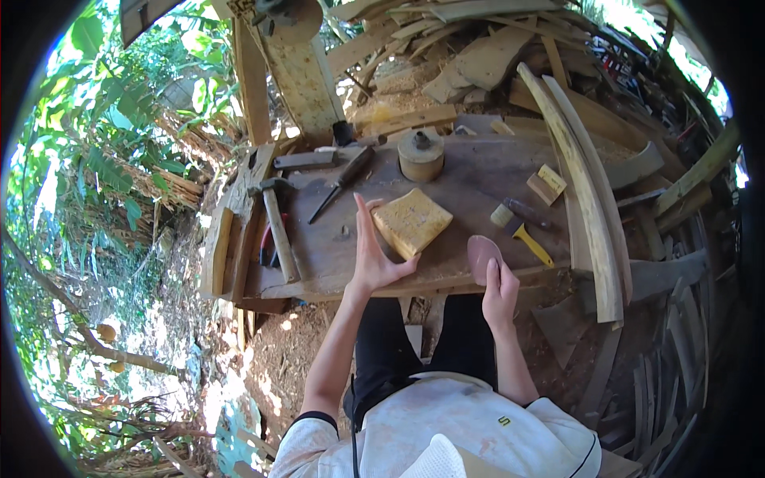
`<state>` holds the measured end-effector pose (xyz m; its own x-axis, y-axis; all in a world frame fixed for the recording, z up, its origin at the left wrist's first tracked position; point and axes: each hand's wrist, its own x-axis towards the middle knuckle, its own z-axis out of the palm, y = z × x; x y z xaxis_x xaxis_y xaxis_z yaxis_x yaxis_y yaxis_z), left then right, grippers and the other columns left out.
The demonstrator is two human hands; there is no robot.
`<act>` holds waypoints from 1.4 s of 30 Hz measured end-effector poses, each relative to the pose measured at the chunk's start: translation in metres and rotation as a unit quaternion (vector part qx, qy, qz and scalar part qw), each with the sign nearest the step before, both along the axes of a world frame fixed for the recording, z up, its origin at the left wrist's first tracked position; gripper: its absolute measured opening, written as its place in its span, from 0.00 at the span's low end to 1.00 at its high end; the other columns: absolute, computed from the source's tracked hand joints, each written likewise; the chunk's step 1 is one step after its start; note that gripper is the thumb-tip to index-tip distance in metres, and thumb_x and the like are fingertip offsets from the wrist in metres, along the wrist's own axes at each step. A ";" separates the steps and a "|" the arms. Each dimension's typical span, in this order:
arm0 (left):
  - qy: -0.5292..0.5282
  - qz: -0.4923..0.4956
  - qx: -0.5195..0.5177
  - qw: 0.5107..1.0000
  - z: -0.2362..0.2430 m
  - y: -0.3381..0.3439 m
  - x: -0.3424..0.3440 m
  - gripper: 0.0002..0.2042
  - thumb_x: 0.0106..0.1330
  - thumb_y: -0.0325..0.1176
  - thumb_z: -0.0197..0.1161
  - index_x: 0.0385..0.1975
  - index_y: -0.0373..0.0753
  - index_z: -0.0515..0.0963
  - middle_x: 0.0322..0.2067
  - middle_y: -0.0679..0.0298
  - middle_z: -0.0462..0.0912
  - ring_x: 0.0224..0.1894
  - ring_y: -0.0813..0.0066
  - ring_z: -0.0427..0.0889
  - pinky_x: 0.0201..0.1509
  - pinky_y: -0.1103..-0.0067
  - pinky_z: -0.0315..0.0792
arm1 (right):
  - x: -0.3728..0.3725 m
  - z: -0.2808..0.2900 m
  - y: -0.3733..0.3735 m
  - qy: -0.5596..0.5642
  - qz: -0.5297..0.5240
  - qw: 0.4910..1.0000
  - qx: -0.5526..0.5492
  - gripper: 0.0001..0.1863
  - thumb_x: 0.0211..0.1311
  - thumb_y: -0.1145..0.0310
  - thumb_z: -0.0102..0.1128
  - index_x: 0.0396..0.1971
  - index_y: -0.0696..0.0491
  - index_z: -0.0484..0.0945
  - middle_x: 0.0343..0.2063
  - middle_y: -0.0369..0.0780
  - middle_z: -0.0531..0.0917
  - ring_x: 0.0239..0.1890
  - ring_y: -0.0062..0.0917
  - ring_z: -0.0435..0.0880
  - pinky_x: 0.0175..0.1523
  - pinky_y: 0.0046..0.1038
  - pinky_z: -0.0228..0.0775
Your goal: The person smooths a long, thin piece of wood using a sanding block, then switches to a smaller rectangular block of wood and sands its surfaces. Finally, the person uses a hammer to drive a nail into the smaller block of wood.
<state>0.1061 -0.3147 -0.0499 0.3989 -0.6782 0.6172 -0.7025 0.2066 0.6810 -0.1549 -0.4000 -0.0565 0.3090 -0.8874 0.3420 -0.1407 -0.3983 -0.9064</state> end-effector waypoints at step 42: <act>0.056 -0.041 -0.011 0.998 0.010 -0.021 -0.008 0.29 0.62 0.31 0.78 0.64 0.34 0.80 0.50 0.48 0.90 0.54 0.55 0.91 0.56 0.69 0.82 | 0.090 0.094 -0.012 0.075 0.276 0.876 -0.387 0.21 0.73 0.76 0.57 0.64 0.59 0.79 0.66 0.49 0.82 0.71 0.43 0.78 0.76 0.47 0.69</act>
<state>0.0977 -0.3360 -0.0401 0.4096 -0.6979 0.5875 -0.6021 0.2769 0.7488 -0.0649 -0.4124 0.0375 0.7108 -0.1079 0.6950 0.1734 -0.9308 -0.3218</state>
